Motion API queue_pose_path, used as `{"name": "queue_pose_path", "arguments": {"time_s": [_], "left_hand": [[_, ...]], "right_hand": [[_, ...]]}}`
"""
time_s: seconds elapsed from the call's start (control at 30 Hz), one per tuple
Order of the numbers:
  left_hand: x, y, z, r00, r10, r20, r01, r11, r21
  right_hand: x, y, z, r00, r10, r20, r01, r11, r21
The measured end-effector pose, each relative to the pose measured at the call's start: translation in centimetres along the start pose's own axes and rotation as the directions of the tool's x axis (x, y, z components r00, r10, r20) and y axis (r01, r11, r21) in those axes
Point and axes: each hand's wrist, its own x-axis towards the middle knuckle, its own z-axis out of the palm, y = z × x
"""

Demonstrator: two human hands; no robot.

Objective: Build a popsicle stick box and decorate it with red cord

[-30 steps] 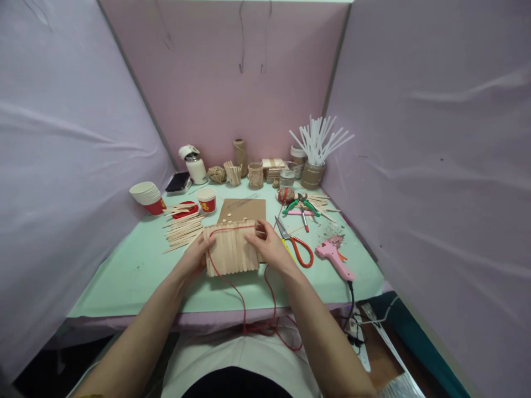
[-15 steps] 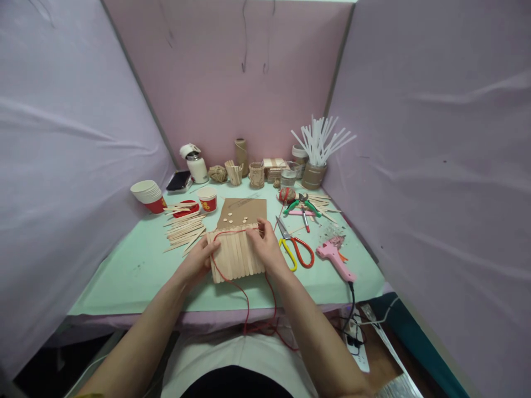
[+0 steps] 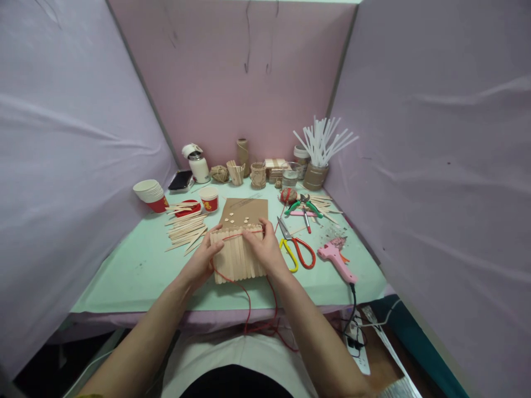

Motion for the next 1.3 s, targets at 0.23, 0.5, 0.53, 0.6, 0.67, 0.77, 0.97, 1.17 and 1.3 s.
{"name": "queue_pose_path", "arguments": {"time_s": [0.23,0.5,0.53,0.6,0.67,0.77,0.97,1.17,1.3], "left_hand": [[0.2,-0.7,0.4,0.995,0.062,-0.084,-0.052,0.992,0.115],[0.2,-0.9,0.5,0.995,0.068,-0.078,-0.060,0.993,0.103],[0.1,-0.8,0.5,0.995,0.065,-0.077,-0.057,0.994,0.096],[0.1,-0.8,0.5,0.996,0.056,-0.074,-0.050,0.995,0.081],[0.0,-0.8,0.5,0.996,0.056,-0.074,-0.050,0.996,0.074],[0.0,-0.8,0.5,0.995,0.067,-0.075,-0.061,0.996,0.071],[0.1,-0.7,0.4,0.995,0.059,-0.080,-0.056,0.998,0.038],[0.1,-0.5,0.5,0.994,0.052,-0.097,-0.052,0.999,0.006],[0.0,-0.4,0.5,0.992,0.059,-0.109,-0.059,0.998,-0.002]], "right_hand": [[-0.1,0.4,-0.1,0.999,-0.034,0.005,0.034,0.999,-0.002],[-0.2,0.9,-0.3,0.998,-0.059,0.025,0.059,0.998,-0.006],[-0.2,0.8,-0.3,0.998,-0.056,0.023,0.056,0.998,-0.006],[-0.3,0.8,-0.3,0.998,-0.052,0.026,0.052,0.999,0.001],[-0.4,0.7,-0.3,0.998,-0.048,0.030,0.048,0.999,0.008],[-0.4,0.4,-0.2,0.999,-0.037,0.037,0.037,0.999,0.015],[-0.5,0.1,-0.5,0.998,-0.029,0.062,0.025,0.997,0.067],[-0.7,0.9,-0.8,0.999,0.000,0.043,-0.010,0.969,0.248],[-0.3,1.1,-1.4,0.996,-0.050,0.073,0.032,0.973,0.227]]}}
